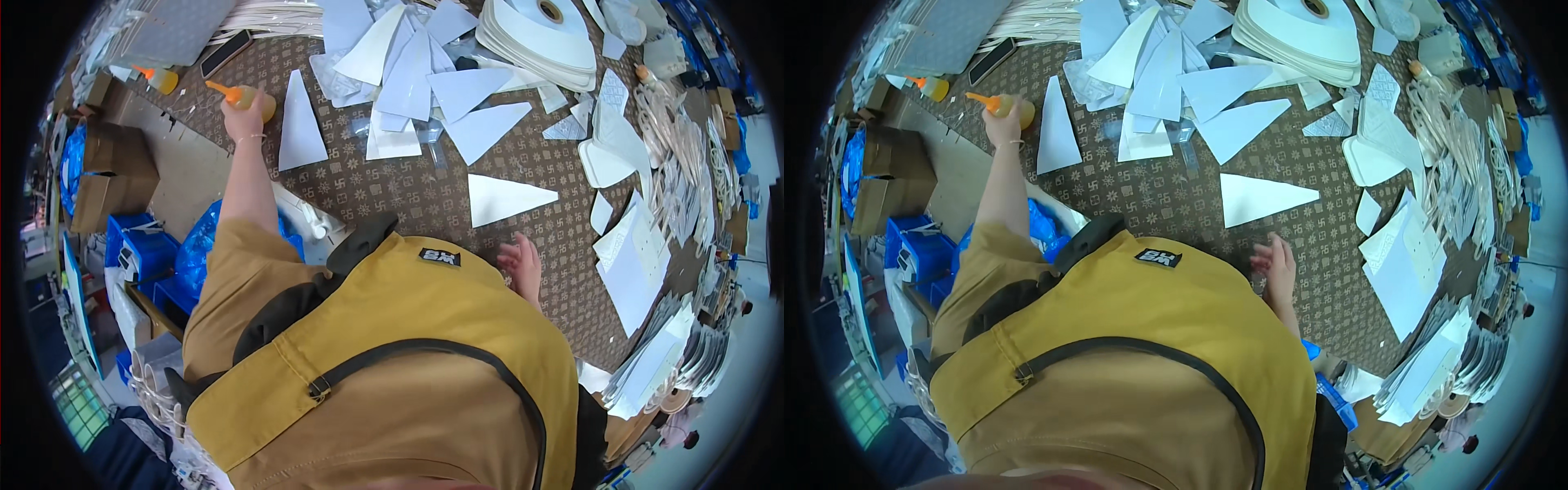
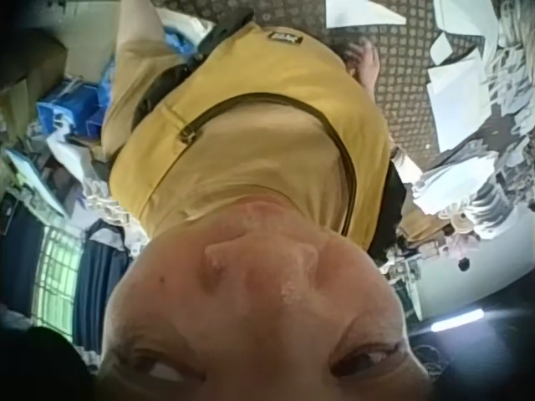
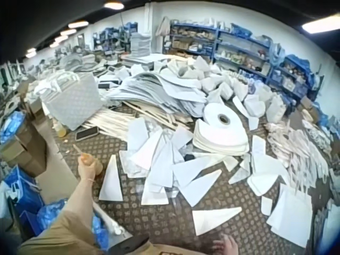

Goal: Folding and applying glue to white paper sheets to assemble bags at a factory workbench.

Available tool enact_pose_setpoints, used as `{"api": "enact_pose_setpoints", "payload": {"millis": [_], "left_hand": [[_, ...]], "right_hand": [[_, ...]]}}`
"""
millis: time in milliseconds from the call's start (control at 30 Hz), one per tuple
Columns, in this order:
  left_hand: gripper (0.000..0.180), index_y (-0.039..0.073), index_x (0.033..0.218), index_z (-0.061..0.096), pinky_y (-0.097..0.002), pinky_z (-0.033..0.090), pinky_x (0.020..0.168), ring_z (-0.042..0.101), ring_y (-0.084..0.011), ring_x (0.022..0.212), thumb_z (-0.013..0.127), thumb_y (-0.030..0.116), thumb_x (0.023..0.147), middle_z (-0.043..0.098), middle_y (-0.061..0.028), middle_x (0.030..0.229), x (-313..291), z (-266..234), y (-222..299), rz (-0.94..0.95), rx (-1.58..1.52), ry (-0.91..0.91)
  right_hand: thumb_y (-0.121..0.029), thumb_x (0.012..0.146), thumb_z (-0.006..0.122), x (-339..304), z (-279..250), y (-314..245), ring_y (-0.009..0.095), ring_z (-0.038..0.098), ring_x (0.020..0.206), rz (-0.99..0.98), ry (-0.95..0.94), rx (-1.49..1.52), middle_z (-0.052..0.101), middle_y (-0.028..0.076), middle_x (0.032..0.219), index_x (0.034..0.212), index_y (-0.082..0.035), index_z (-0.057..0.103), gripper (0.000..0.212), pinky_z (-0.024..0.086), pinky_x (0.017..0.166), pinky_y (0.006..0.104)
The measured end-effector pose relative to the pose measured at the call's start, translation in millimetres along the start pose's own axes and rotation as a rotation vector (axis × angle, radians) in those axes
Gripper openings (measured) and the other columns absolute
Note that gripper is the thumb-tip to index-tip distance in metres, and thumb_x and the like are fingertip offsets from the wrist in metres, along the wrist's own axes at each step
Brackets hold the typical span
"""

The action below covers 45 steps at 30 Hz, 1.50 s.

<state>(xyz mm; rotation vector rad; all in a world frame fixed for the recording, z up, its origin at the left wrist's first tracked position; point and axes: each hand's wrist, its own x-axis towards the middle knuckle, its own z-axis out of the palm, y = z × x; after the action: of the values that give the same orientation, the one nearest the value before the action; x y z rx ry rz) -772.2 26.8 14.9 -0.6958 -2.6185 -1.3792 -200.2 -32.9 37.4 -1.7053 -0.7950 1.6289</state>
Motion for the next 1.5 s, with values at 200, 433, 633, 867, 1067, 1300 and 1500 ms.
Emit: {"api": "enact_pose_setpoints", "payload": {"millis": [200, 433, 633, 867, 1067, 1300, 1500], "left_hand": [[0.076, 0.003, 0.121, 0.048, -0.0401, 0.043, 0.092, 0.056, -0.0317, 0.107, 0.079, 0.041, 0.063, 0.059, -0.0170, 0.114, 15, 38, -17, -0.061, 0.184, -0.181], [0.047, -0.005, 0.103, 0.059, -0.0409, 0.046, 0.083, 0.059, -0.0304, 0.090, 0.072, 0.029, 0.075, 0.060, -0.0208, 0.104, -60, 14, 36, 0.328, -0.073, 0.236], [0.019, 0.002, 0.099, 0.063, -0.0314, 0.049, 0.073, 0.061, -0.0249, 0.083, 0.058, 0.011, 0.083, 0.062, -0.0145, 0.096, -280, 49, 154, 0.708, -0.214, -0.996], [0.020, 0.002, 0.087, 0.064, -0.0337, 0.050, 0.072, 0.062, -0.0271, 0.081, 0.065, 0.016, 0.074, 0.064, -0.0143, 0.085, -311, 100, 154, 0.831, 0.241, -1.047], [0.023, 0.002, 0.082, 0.066, -0.0315, 0.049, 0.067, 0.063, -0.0177, 0.073, 0.071, 0.019, 0.067, 0.067, -0.0093, 0.078, -294, 109, 136, 0.275, 0.223, -1.186], [0.015, 0.003, 0.084, 0.062, -0.0245, 0.045, 0.059, 0.056, -0.0114, 0.064, 0.071, 0.012, 0.075, 0.060, -0.0018, 0.076, -346, 34, 200, 0.355, -0.020, -0.964], [0.012, 0.006, 0.083, 0.062, -0.0288, 0.048, 0.060, 0.059, -0.0208, 0.067, 0.069, 0.006, 0.073, 0.059, -0.0057, 0.079, -392, -21, 249, 1.044, 0.068, -0.735]], "right_hand": [[-0.030, 0.089, 0.055, -25, -31, 53, 0.013, 0.059, 0.065, 0.060, 0.311, 0.224, 0.063, 0.011, 0.088, 0.110, -0.007, 0.057, 0.031, 0.047, 0.054, 0.0252], [-0.024, 0.085, 0.061, -5, -132, 48, 0.013, 0.059, 0.057, -0.113, 0.575, -0.028, 0.062, 0.008, 0.069, 0.081, -0.002, 0.061, 0.022, 0.046, 0.050, 0.0240], [-0.027, 0.082, 0.063, 22, -289, 22, 0.020, 0.061, 0.064, -0.144, 0.916, -0.275, 0.064, 0.010, 0.072, 0.080, -0.001, 0.063, 0.026, 0.049, 0.060, 0.0302], [-0.038, 0.080, 0.062, 48, -432, -7, 0.027, 0.062, 0.085, -0.133, 1.038, -0.738, 0.066, 0.014, 0.088, 0.097, -0.002, 0.063, 0.040, 0.048, 0.076, 0.0379], [-0.049, 0.078, 0.063, 46, -607, 30, 0.031, 0.058, 0.104, 0.148, 1.190, -0.950, 0.060, 0.019, 0.110, 0.109, -0.006, 0.059, 0.053, 0.048, 0.084, 0.0418], [-0.048, 0.078, 0.061, 64, -662, 31, 0.033, 0.053, 0.110, 0.241, 0.865, -0.896, 0.056, 0.016, 0.120, 0.124, -0.002, 0.051, 0.066, 0.042, 0.092, 0.0425], [-0.049, 0.072, 0.068, 70, -670, 41, 0.029, 0.059, 0.102, 0.100, 0.926, -0.834, 0.062, 0.013, 0.111, 0.112, -0.002, 0.059, 0.062, 0.046, 0.086, 0.0391]]}}
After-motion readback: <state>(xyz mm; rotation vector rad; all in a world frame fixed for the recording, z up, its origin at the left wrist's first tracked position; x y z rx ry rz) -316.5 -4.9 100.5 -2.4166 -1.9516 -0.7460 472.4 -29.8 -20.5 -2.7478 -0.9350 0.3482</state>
